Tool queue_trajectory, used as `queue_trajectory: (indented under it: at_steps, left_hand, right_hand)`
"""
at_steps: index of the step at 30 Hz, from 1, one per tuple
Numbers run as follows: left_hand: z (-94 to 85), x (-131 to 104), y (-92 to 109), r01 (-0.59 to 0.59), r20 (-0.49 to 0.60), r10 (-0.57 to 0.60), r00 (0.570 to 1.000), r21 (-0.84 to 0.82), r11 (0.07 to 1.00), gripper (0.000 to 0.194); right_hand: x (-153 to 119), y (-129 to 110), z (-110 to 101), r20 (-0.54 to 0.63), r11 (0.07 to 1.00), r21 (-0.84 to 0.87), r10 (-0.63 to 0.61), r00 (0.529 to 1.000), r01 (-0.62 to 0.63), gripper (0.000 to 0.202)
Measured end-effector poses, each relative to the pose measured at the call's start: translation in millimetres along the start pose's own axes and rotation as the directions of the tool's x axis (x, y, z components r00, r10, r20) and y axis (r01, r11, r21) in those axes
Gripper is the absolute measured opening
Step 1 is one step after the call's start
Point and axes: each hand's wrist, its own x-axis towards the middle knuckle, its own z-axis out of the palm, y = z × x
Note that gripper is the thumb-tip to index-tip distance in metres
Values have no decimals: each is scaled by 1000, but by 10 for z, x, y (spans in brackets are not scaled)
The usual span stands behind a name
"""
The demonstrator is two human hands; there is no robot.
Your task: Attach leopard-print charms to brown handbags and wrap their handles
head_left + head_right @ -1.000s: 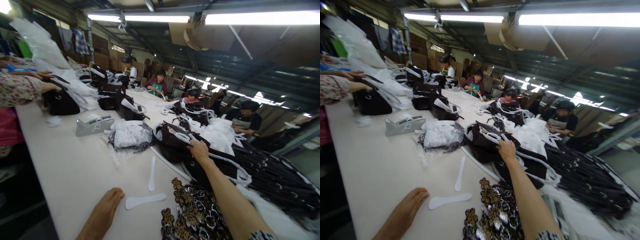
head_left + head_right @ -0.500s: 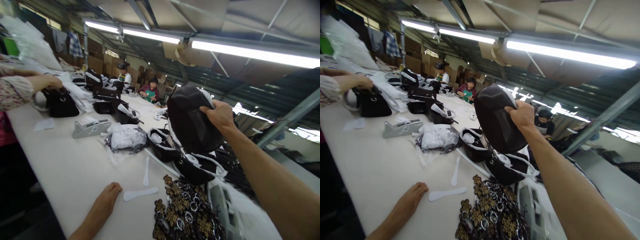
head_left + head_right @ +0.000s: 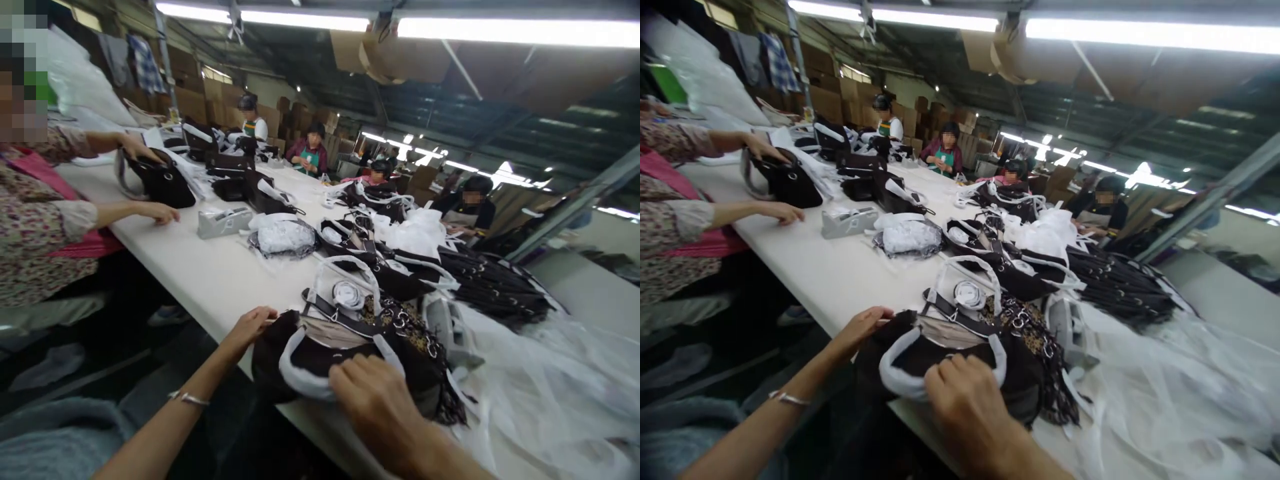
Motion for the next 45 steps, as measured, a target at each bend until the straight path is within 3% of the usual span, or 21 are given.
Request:
queue_trajectory:
  at_steps: [4, 8, 11, 13, 15, 17, 18, 20, 21, 23, 24, 25, 26, 28, 30, 32, 34, 37, 40, 42, 45]
  left_hand:
    - [-58, -308, 120, 9, 51, -13, 999, 81, 997, 53]
    - [-91, -464, 282, -207, 82, 192, 978, 250, 946, 47]
    - [-105, -525, 391, -371, 183, 324, 928, 402, 837, 36]
    - [-105, -544, 451, -410, 206, 355, 912, 467, 783, 33]
    - [-94, -540, 499, -419, 205, 366, 908, 501, 757, 33]
    - [-64, -513, 532, -411, 208, 356, 911, 517, 751, 34]
    - [-40, -494, 544, -402, 202, 349, 915, 523, 751, 34]
    - [32, -446, 570, -385, 164, 355, 920, 537, 751, 35]
    - [78, -420, 588, -383, 143, 366, 919, 542, 748, 35]
    - [180, -367, 640, -390, 112, 395, 912, 535, 749, 34]
    - [230, -339, 676, -395, 101, 405, 909, 522, 756, 35]
    - [275, -308, 716, -391, 83, 407, 910, 501, 772, 35]
    - [313, -274, 758, -377, 59, 397, 916, 469, 799, 35]
    - [370, -193, 836, -323, -4, 346, 938, 355, 878, 34]
    - [415, -100, 882, -274, -2, 283, 959, 247, 929, 35]
    - [472, -9, 876, -277, 101, 258, 961, 280, 919, 31]
    - [555, 60, 815, -344, 283, 231, 931, 464, 816, 23]
    - [704, 102, 651, -521, 526, 134, 840, 712, 470, 15]
    - [820, 89, 494, -632, 631, 69, 773, 754, 178, 23]
    - [863, 81, 434, -640, 636, 71, 768, 761, 105, 33]
    - [890, 109, 400, -610, 606, 77, 792, 787, 86, 41]
  right_hand:
    - [-356, -534, 435, 147, 997, 82, -4, 989, -8, 12]
    - [-414, -529, 463, 402, 969, 233, -19, 915, -82, 32]
    - [-348, -291, 277, 525, 877, 429, -46, 850, -218, 26]
    - [-249, -57, 97, 599, 723, 570, -41, 800, -390, 21]
    - [-91, 235, -81, 657, 511, 657, -26, 753, -555, 16]
    - [131, 588, -207, 650, 371, 694, 46, 759, -617, 15]
    - [262, 782, -239, 615, 360, 708, 110, 781, -608, 17]
    - [542, 1178, -242, 459, 414, 726, 303, 835, -549, 22]
    - [678, 1361, -223, 354, 446, 720, 424, 834, -532, 22]
    - [901, 1638, -182, 166, 477, 699, 616, 770, -533, 19]
    - [974, 1714, -178, 131, 471, 708, 645, 753, -526, 19]
    - [1015, 1742, -190, 145, 456, 732, 621, 770, -506, 21]
    - [1022, 1729, -220, 205, 435, 764, 537, 818, -476, 24]
    - [955, 1625, -306, 351, 398, 816, 234, 907, -419, 36]
    - [843, 1522, -346, 427, 386, 838, -22, 904, -386, 51]
    - [769, 1503, -235, 423, 394, 843, -60, 904, -367, 55]
    - [761, 1562, 63, 422, 511, 768, 48, 905, -385, 46]
    - [785, 1649, 691, 518, 849, 317, 218, 827, -422, 30]
    - [713, 1601, 1182, 520, 924, 67, 289, 804, -376, 36]
    - [621, 1527, 1347, 470, 937, 37, 291, 833, -348, 38]
    - [515, 1470, 1444, 389, 956, 0, 269, 881, -292, 39]
